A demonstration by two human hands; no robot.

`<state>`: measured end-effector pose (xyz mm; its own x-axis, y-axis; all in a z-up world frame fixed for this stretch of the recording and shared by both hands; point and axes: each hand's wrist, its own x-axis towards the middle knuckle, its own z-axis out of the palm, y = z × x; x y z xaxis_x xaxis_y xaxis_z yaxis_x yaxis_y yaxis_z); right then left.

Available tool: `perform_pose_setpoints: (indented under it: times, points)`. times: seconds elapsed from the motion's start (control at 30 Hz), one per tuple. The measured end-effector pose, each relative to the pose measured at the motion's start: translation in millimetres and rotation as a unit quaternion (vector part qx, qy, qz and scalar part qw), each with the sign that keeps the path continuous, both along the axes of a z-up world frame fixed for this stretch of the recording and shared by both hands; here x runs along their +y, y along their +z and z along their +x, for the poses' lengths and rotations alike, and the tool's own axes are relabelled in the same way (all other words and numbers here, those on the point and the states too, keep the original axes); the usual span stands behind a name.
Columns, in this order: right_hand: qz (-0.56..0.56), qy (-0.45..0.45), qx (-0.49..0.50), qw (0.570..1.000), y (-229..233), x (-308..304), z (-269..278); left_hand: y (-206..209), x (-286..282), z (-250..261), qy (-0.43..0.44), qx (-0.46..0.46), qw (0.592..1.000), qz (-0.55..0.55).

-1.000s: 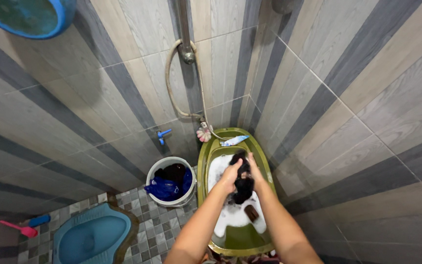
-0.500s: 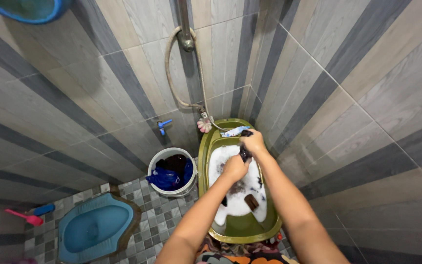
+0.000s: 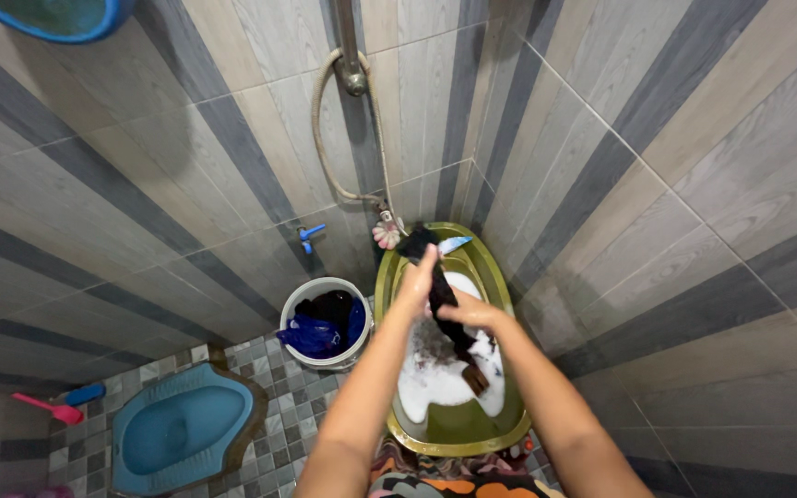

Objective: The person hand washes several pieces of clothing in a green basin filled with soapy water. They scrub and rinse each item by hand, then place the washed clothes into a white bucket beside the basin. The person also uses a handheld shower head to add water to the basin during the process.

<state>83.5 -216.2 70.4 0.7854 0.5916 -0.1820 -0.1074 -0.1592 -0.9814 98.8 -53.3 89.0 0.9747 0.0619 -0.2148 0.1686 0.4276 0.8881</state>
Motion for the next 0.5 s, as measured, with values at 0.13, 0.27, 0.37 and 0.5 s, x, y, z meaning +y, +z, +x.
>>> perform_pose_setpoints:
  times: [0.13,0.27,0.37,0.5]
  points:
    - [-0.155,-0.078,-0.177,0.969,35.8,3.5,-17.3,-38.9,37.2,21.6,-0.004,0.070,0.978,-0.195]
    - [-0.157,-0.105,-0.254,0.949,87.0,9.0,-22.8,-65.2,68.5,-2.0,-0.148,0.209,0.958,-0.128]
    - [-0.107,-0.060,-0.381,0.916,111.1,28.1,-34.2,-76.5,56.1,-26.0,-0.215,0.258,0.930,-0.153]
    - [-0.052,0.013,-0.378,0.924,122.0,46.0,-70.3,-79.1,31.2,-36.8,-0.189,0.225,0.930,-0.221]
